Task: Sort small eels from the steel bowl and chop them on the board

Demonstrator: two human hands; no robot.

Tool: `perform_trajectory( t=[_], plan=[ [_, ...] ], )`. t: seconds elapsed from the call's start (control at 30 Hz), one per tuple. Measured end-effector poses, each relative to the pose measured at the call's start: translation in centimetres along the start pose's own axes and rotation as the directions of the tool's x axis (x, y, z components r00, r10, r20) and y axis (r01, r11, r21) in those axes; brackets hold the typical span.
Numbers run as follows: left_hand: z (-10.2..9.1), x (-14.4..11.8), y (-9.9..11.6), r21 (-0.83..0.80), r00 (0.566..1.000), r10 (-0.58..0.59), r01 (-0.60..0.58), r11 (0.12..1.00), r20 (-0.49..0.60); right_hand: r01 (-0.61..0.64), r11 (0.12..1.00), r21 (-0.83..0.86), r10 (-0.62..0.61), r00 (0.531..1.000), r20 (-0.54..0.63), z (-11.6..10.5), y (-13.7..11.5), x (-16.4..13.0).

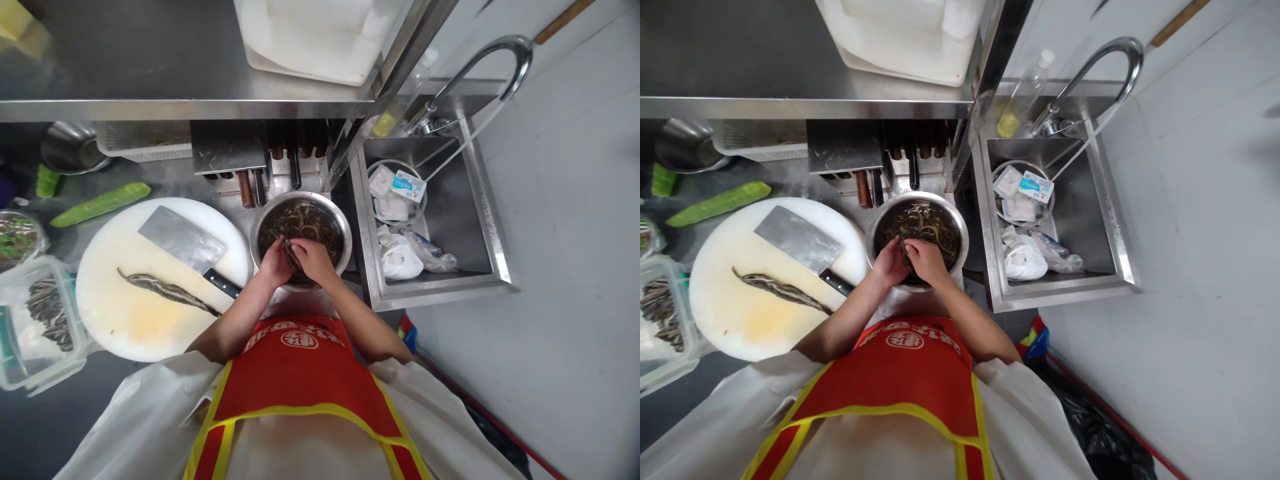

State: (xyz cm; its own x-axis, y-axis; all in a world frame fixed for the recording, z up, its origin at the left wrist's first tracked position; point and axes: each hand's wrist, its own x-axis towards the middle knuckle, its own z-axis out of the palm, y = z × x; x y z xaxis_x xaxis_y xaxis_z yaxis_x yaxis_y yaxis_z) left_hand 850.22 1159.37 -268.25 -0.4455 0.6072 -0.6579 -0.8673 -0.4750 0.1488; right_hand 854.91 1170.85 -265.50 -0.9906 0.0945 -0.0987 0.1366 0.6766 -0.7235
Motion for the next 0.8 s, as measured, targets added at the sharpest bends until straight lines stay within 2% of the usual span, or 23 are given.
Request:
perform_trajectory(
  t=[0.07, 0.17, 0.27, 0.37, 0.53, 0.63, 0.73, 0.8],
  plan=[
    [-0.1, 0.0, 0.0, 0.023, 1.000, -0.025, 0.024, 0.999, 0.018, 0.004, 0.999, -0.046, -0.005, 1.000, -0.018, 0.0, -0.2, 0.0],
    [0.0, -0.1, 0.0, 0.036, 1.000, -0.025, 0.025, 0.999, -0.003, 0.010, 0.982, -0.190, 0.010, 0.995, 0.103, 0.0, -0.5, -0.1],
    [0.1, -0.1, 0.0, 0.039, 0.997, -0.009, 0.011, 0.999, -0.071, 0.008, 0.954, -0.299, 0.052, 0.980, 0.193, -0.1, -0.7, -0.5],
    [0.5, 0.0, 0.0, 0.005, 0.991, 0.047, -0.046, 0.999, -0.122, 0.031, 0.954, -0.300, 0.034, 0.978, 0.208, -0.3, -1.0, -1.0],
    [0.9, -0.4, 0.0, -0.053, 0.983, 0.132, -0.140, 0.989, -0.130, 0.087, 0.963, -0.256, -0.018, 0.965, 0.261, -1.3, -1.3, -2.6],
    [0.8, -1.3, 0.2, -0.031, 0.960, 0.244, -0.250, 0.968, -0.139, 0.080, 0.972, -0.220, -0.015, 0.960, 0.281, -2.3, -0.5, -3.3],
    [0.4, -2.5, 0.6, 0.021, 0.924, 0.358, -0.359, 0.933, -0.135, 0.013, 0.976, -0.219, 0.041, 0.970, 0.240, -3.2, 0.7, -2.5],
    [0.2, -3.1, 0.9, 0.051, 0.906, 0.402, -0.399, 0.915, -0.129, -0.022, 0.969, -0.245, 0.075, 0.975, 0.208, -3.4, 1.3, -1.0]
  ],
)
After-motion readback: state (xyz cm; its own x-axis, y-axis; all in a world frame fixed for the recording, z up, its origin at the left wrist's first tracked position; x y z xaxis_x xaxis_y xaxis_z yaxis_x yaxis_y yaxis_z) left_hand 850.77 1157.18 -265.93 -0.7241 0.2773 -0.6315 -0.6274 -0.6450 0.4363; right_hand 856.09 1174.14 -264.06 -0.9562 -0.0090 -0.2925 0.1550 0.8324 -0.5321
